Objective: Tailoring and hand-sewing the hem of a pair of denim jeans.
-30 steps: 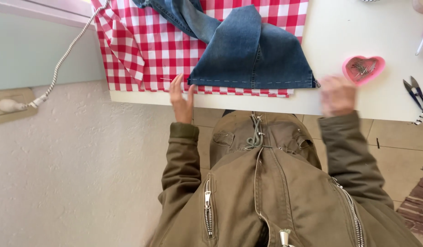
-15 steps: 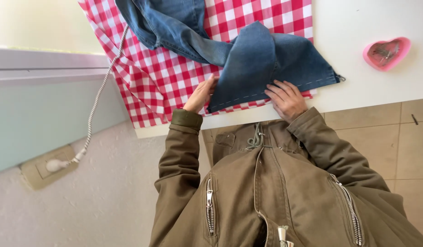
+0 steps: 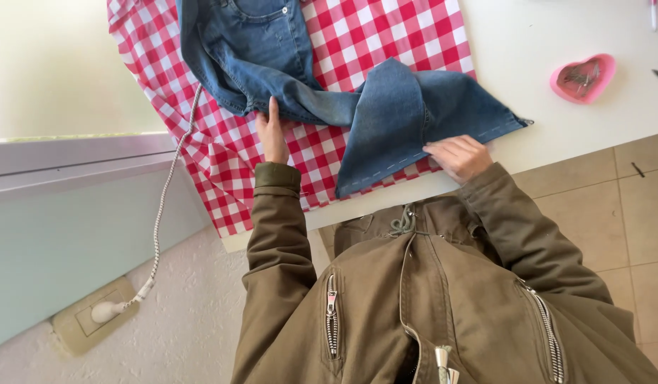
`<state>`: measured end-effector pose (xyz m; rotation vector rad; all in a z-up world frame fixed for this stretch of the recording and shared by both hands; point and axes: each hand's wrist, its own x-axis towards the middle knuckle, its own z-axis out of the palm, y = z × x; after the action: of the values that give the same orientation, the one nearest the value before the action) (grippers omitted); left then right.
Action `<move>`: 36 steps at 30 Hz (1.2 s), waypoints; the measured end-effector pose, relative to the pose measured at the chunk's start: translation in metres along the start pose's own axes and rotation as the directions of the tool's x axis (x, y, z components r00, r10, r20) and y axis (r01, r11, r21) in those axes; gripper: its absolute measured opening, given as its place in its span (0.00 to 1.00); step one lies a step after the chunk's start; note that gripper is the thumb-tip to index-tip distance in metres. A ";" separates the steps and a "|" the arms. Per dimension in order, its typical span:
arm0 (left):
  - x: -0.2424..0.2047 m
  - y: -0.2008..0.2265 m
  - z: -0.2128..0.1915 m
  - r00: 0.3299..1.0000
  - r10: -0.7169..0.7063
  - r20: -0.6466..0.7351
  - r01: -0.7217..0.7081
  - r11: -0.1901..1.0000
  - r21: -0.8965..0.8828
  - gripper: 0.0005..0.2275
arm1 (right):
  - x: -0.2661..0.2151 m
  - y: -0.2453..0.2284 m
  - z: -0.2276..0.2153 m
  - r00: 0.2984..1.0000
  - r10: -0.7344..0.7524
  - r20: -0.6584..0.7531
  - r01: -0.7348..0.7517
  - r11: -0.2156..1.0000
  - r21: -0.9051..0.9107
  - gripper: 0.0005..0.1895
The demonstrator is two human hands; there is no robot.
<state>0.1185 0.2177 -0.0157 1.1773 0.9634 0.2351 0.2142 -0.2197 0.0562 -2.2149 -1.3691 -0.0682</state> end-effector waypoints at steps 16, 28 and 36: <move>0.061 0.075 -0.053 0.882 0.451 0.139 -0.196 0.618 -0.761 0.15 | -0.137 0.124 0.004 0.374 0.909 0.184 -0.492 0.026 0.870 0.13; 0.027 0.094 0.000 0.944 0.256 0.207 -0.024 0.680 -0.733 0.18 | -0.087 0.075 -0.031 0.382 0.856 0.349 -0.513 -0.118 0.850 0.28; 0.123 0.002 -0.128 0.936 0.322 -0.142 -0.331 0.668 -0.666 0.11 | -0.099 0.103 -0.048 0.335 0.934 0.123 -0.524 0.076 0.848 0.30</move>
<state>0.0978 0.3803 -0.0842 0.6377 0.5688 0.8240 0.2639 -0.3581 0.0250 -1.6102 0.2953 0.3272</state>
